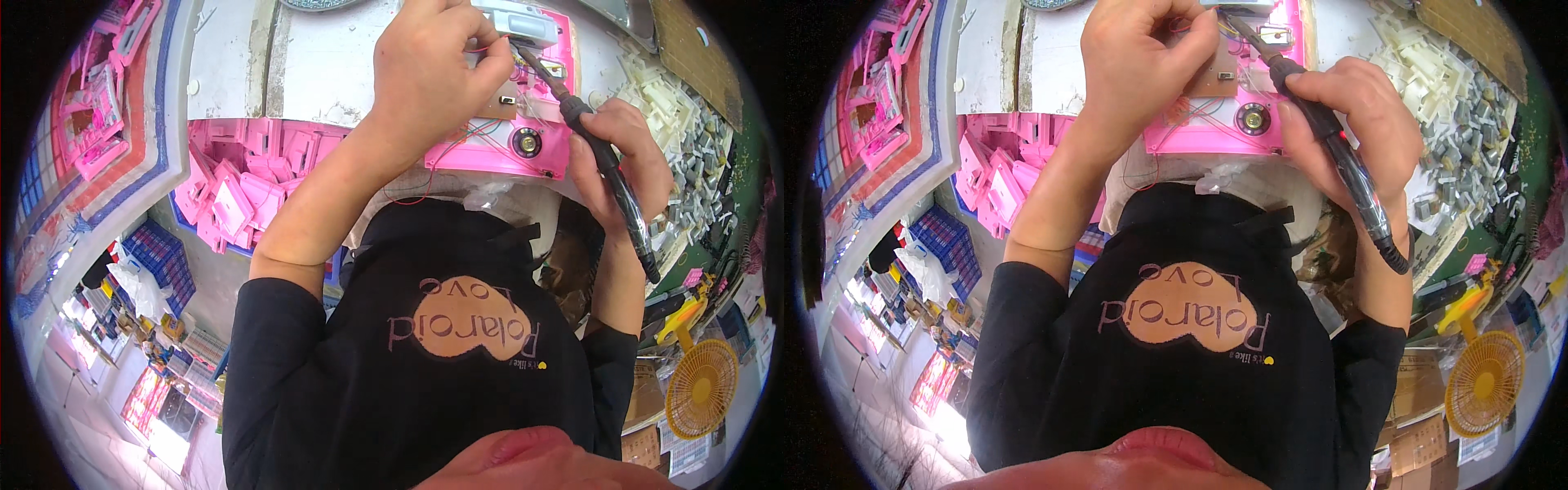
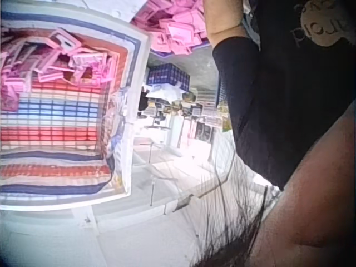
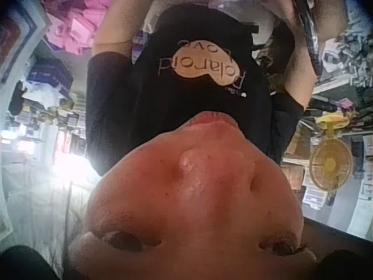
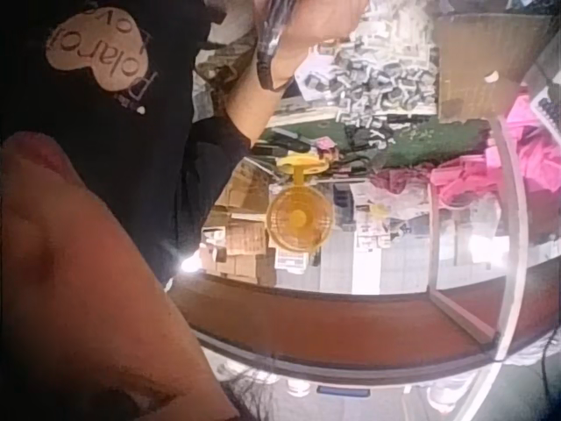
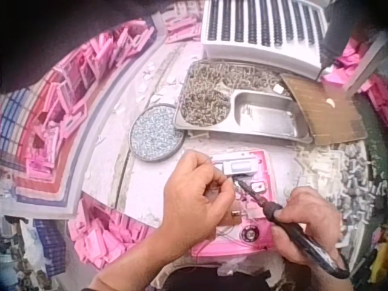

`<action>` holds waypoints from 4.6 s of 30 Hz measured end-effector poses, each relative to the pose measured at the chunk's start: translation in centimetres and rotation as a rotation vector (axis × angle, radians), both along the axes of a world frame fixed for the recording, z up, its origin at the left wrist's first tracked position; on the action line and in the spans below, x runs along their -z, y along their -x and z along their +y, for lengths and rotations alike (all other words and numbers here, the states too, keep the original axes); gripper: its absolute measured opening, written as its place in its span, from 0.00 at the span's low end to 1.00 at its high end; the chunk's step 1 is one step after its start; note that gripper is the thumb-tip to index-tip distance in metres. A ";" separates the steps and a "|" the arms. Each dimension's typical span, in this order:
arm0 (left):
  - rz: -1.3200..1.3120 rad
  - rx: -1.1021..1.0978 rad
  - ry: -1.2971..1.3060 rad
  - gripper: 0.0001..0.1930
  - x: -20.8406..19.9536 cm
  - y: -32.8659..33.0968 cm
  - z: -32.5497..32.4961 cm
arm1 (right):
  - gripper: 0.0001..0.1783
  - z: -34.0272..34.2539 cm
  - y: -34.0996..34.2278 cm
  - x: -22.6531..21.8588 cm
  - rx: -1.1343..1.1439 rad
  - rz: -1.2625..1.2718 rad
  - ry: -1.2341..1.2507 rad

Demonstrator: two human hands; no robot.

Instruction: Assembling and soldering internal components of a pink plastic electronic device housing.

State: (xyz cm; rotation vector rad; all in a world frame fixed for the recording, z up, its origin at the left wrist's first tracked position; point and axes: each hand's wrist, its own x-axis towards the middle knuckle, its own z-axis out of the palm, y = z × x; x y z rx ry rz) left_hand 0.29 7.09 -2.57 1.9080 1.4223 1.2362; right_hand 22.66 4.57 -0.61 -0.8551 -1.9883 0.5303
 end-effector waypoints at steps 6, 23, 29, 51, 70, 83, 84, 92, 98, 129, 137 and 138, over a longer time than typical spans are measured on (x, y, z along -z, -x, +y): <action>0.022 0.004 -0.036 0.06 0.1 -0.1 0.0 | 0.16 0.1 0.1 0.1 0.005 0.010 0.011; 0.030 -0.019 -0.049 0.06 0.3 -0.3 0.0 | 0.17 0.0 -0.1 0.4 -0.006 -0.001 -0.012; 0.004 -0.015 -0.019 0.06 0.2 -0.3 -0.1 | 0.17 0.1 0.0 0.7 -0.010 0.031 -0.028; 0.075 -0.031 -0.077 0.07 0.2 -0.5 -0.2 | 0.17 -0.5 -0.4 0.1 0.006 0.008 -0.005; 0.084 -0.041 -0.068 0.08 0.1 -0.7 -0.2 | 0.17 -2.4 -2.7 -0.1 0.110 0.057 -0.019; 0.110 -0.016 -0.132 0.06 -0.2 -0.2 -0.3 | 0.17 -2.7 -3.4 -0.1 0.112 0.090 0.010; 0.076 -0.015 -0.175 0.06 -0.5 -0.3 -0.5 | 0.17 -3.0 -3.8 -0.1 0.129 0.101 0.016; 0.397 0.487 -0.144 0.08 -0.9 -0.8 -1.6 | 0.25 -3.9 -4.0 -0.7 0.304 0.154 0.230; 0.012 0.414 0.270 0.05 -1.1 -0.2 -0.6 | 0.27 -2.2 0.5 0.2 0.209 0.187 0.310; 0.205 0.544 -0.103 0.05 0.3 0.5 -1.1 | 0.15 -3.9 -6.1 0.3 -0.130 0.280 0.591; 0.226 0.538 -0.100 0.04 0.2 0.7 -1.3 | 0.14 -3.2 -5.7 0.2 -0.143 0.196 0.576; 0.230 0.540 -0.105 0.04 0.2 0.7 -1.2 | 0.14 -3.1 -5.6 0.2 -0.142 0.195 0.572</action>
